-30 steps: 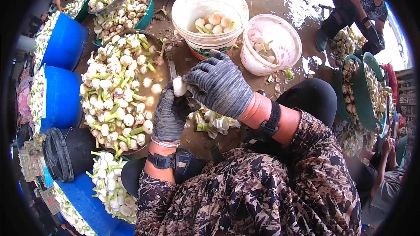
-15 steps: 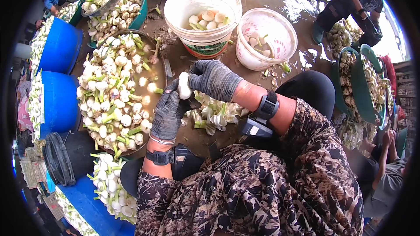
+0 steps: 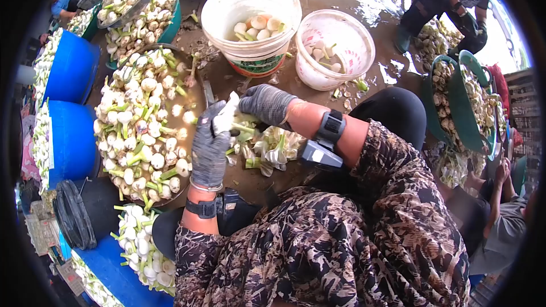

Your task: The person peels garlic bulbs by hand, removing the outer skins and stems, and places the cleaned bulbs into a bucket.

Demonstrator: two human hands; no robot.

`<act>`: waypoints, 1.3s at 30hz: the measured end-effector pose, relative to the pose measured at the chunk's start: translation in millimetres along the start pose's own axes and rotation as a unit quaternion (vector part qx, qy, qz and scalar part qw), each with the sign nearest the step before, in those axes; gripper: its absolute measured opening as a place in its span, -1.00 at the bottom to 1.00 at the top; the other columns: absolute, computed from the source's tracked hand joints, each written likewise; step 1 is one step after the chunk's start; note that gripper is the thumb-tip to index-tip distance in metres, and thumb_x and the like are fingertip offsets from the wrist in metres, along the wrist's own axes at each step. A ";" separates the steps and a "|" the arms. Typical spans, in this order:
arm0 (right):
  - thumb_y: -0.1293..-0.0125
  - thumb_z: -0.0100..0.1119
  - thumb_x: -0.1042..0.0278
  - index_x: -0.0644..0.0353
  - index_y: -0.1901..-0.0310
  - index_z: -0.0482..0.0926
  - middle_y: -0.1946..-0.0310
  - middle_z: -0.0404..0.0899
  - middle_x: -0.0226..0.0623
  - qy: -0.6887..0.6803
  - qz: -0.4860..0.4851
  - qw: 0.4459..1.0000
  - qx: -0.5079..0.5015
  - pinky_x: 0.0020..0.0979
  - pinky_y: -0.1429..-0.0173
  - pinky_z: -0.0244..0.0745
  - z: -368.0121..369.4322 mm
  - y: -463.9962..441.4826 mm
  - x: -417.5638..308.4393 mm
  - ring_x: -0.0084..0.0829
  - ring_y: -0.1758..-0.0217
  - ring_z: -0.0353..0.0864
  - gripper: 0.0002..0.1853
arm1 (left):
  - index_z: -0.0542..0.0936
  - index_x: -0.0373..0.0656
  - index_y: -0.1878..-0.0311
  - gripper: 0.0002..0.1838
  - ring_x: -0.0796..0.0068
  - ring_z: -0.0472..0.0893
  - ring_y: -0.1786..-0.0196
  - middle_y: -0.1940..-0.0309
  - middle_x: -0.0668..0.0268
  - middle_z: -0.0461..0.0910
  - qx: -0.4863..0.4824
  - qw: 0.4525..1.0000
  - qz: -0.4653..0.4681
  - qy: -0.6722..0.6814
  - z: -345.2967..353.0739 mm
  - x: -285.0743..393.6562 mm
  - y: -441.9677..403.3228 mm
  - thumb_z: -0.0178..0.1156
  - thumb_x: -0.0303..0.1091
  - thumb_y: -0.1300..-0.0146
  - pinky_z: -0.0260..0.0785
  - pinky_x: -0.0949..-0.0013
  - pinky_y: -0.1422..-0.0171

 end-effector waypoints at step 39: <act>-0.21 0.12 0.14 0.03 0.08 0.65 -0.08 0.56 -0.12 0.507 -0.101 0.855 -0.045 0.01 -0.35 0.28 134.2 -141.0 -22.2 -0.14 -0.27 0.45 -0.70 | 0.53 -0.20 -0.10 -0.74 0.62 0.58 0.41 0.21 0.32 0.62 0.165 0.912 -0.167 0.336 -55.0 -20.9 16.8 0.00 -0.34 -0.45 0.48 0.54 0.28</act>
Point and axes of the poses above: each hand's wrist, its own y-axis away from the middle knuckle, its own z-axis out of the palm, x = y × z, the point moved 6 cm from there along -y, towards the middle knuckle
